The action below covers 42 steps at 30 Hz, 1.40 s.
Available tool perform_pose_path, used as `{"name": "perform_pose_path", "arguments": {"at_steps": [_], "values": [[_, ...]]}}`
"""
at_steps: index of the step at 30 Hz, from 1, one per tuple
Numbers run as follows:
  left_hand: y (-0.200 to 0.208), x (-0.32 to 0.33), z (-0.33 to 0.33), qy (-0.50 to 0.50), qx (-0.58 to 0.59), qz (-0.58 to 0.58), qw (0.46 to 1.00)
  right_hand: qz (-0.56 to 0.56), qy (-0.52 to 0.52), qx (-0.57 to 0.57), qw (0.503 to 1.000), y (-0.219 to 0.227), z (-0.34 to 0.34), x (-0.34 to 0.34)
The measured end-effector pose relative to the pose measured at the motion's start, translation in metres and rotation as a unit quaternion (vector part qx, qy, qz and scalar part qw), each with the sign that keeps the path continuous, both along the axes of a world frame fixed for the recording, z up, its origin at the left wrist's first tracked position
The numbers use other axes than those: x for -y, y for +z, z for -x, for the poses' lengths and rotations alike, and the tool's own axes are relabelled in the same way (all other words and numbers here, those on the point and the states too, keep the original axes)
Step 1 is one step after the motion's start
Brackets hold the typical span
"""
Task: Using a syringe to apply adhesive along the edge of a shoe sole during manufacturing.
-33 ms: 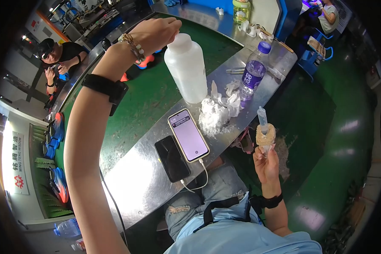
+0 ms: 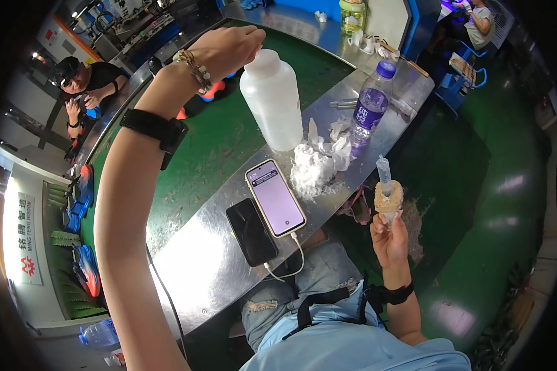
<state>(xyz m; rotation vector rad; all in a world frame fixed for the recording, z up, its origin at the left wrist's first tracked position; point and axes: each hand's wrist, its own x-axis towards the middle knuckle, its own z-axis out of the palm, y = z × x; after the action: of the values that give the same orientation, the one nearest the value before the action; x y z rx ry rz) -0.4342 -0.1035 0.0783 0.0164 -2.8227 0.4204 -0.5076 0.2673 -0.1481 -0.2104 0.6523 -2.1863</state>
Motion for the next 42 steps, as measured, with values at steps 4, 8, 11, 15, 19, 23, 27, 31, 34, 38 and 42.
{"name": "perform_pose_path", "arguments": {"at_steps": [4, 8, 11, 15, 19, 23, 27, 31, 34, 38, 42], "values": [[-0.005, 0.006, 0.0, -0.018, -0.018, -0.028, 0.999, -0.007, -0.006, 0.003, 1.0, 0.004, 0.0, 0.0], [-0.007, 0.006, 0.0, 0.025, -0.029, -0.024, 0.999, -0.001, -0.004, 0.005, 1.0, 0.005, -0.002, 0.001], [-0.008, 0.008, 0.007, 0.027, -0.031, 0.003, 0.999, -0.003, -0.009, 0.006, 1.0, 0.006, 0.0, 0.0], [-0.003, 0.007, 0.001, 0.032, -0.022, -0.014, 0.999, -0.004, -0.012, 0.006, 1.0, 0.005, 0.0, -0.001], [0.0, 0.003, -0.001, 0.059, 0.005, -0.04, 0.997, -0.008, -0.004, 0.003, 1.0, 0.004, 0.002, -0.003], [0.0, 0.002, -0.002, 0.095, 0.02, -0.096, 0.991, -0.001, -0.002, 0.011, 1.0, 0.002, 0.001, -0.002], [-0.002, 0.003, -0.005, 0.079, 0.008, -0.073, 0.994, 0.01, 0.004, 0.019, 1.0, 0.004, -0.001, 0.002], [-0.005, 0.002, -0.007, 0.06, -0.021, -0.081, 0.995, 0.014, 0.004, 0.014, 1.0, 0.002, 0.0, 0.001], [-0.007, 0.0, -0.008, 0.084, -0.026, -0.125, 0.988, 0.008, 0.0, 0.01, 1.0, 0.001, 0.001, 0.001], [-0.01, -0.002, -0.008, 0.092, -0.061, -0.117, 0.987, -0.004, -0.004, 0.006, 1.0, 0.002, 0.002, 0.0], [-0.012, -0.003, -0.009, 0.108, -0.075, -0.133, 0.982, 0.0, -0.008, 0.009, 1.0, 0.002, 0.003, -0.001]]}}
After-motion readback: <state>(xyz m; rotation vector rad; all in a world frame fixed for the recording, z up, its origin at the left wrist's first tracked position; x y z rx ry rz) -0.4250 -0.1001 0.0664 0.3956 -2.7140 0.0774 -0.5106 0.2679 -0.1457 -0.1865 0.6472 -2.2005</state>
